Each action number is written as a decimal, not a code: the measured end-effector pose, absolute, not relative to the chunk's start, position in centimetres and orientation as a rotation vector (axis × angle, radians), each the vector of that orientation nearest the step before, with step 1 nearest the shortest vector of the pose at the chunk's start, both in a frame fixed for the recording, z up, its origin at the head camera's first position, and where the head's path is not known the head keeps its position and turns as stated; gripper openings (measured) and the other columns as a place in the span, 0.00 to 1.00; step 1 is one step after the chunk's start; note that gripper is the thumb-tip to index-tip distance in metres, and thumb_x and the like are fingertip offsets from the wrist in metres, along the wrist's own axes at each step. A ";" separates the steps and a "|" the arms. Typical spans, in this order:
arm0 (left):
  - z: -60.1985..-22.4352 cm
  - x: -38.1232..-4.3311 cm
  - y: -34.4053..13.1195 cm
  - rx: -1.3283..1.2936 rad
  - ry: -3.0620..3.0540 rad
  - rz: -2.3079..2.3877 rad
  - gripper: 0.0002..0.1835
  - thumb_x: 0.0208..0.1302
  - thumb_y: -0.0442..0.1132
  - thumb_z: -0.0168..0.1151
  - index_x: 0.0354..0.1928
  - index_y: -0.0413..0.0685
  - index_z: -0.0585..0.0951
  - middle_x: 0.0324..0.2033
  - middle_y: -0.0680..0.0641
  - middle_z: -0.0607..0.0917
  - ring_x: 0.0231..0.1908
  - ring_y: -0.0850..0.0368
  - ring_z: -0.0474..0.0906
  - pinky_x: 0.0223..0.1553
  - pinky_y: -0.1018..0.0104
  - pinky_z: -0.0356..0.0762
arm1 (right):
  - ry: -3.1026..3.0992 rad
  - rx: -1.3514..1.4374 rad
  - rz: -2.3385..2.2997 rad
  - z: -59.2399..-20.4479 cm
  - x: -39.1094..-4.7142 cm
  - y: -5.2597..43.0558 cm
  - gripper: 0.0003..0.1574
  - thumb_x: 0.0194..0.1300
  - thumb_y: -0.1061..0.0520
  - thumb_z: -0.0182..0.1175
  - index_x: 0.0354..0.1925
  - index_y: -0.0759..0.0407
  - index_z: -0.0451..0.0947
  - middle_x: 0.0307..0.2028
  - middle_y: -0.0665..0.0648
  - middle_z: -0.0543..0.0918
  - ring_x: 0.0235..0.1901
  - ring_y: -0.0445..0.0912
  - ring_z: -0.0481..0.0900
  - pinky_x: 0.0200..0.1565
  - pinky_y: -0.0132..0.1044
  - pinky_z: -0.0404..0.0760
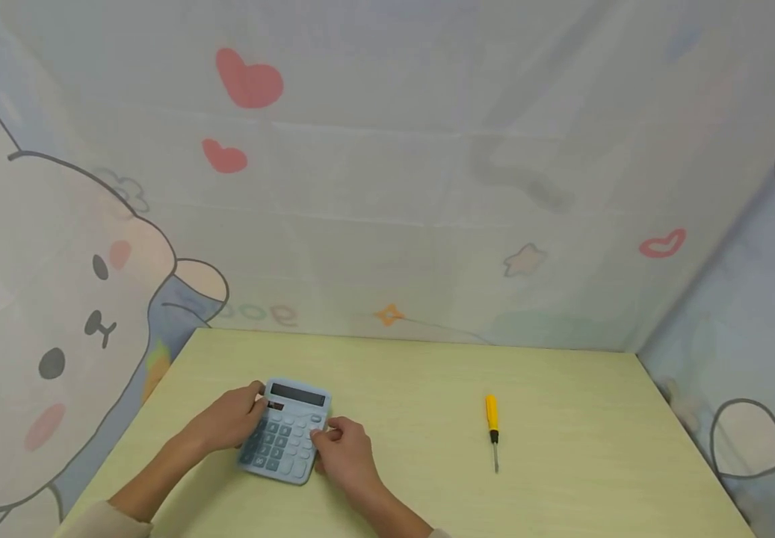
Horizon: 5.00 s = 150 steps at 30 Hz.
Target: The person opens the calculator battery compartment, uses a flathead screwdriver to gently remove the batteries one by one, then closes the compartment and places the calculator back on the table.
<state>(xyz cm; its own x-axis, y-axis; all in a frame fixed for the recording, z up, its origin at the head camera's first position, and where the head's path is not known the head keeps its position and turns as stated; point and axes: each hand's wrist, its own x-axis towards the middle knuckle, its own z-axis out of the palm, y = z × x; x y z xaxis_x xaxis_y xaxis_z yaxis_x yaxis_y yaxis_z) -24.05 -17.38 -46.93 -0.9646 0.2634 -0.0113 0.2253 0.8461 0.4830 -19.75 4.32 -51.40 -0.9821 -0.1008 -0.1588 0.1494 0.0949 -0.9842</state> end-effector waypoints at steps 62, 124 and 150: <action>-48.5 -25.4 -6.6 0.314 2.831 1.343 0.24 0.72 0.42 0.51 0.62 0.34 0.75 0.37 0.47 0.83 0.28 0.59 0.77 0.25 0.65 0.75 | 2.217 0.030 -1.886 -48.3 -22.9 17.5 0.30 0.72 0.50 0.59 0.62 0.69 0.71 0.53 0.66 0.79 0.47 0.56 0.82 0.47 0.52 0.84; -48.7 -26.1 -2.4 0.238 2.704 1.439 0.25 0.75 0.46 0.47 0.64 0.36 0.73 0.48 0.41 0.83 0.44 0.50 0.80 0.41 0.55 0.80 | 2.319 0.260 -1.851 -49.1 -23.5 20.3 0.43 0.71 0.32 0.53 0.58 0.70 0.75 0.47 0.63 0.83 0.43 0.53 0.83 0.46 0.50 0.85; -48.0 -25.5 -2.1 0.227 2.751 1.557 0.24 0.77 0.47 0.45 0.66 0.40 0.73 0.44 0.42 0.79 0.43 0.51 0.75 0.43 0.53 0.75 | 2.276 0.321 -2.014 -49.0 -23.6 19.9 0.49 0.69 0.27 0.49 0.63 0.67 0.72 0.52 0.67 0.76 0.54 0.61 0.73 0.51 0.50 0.82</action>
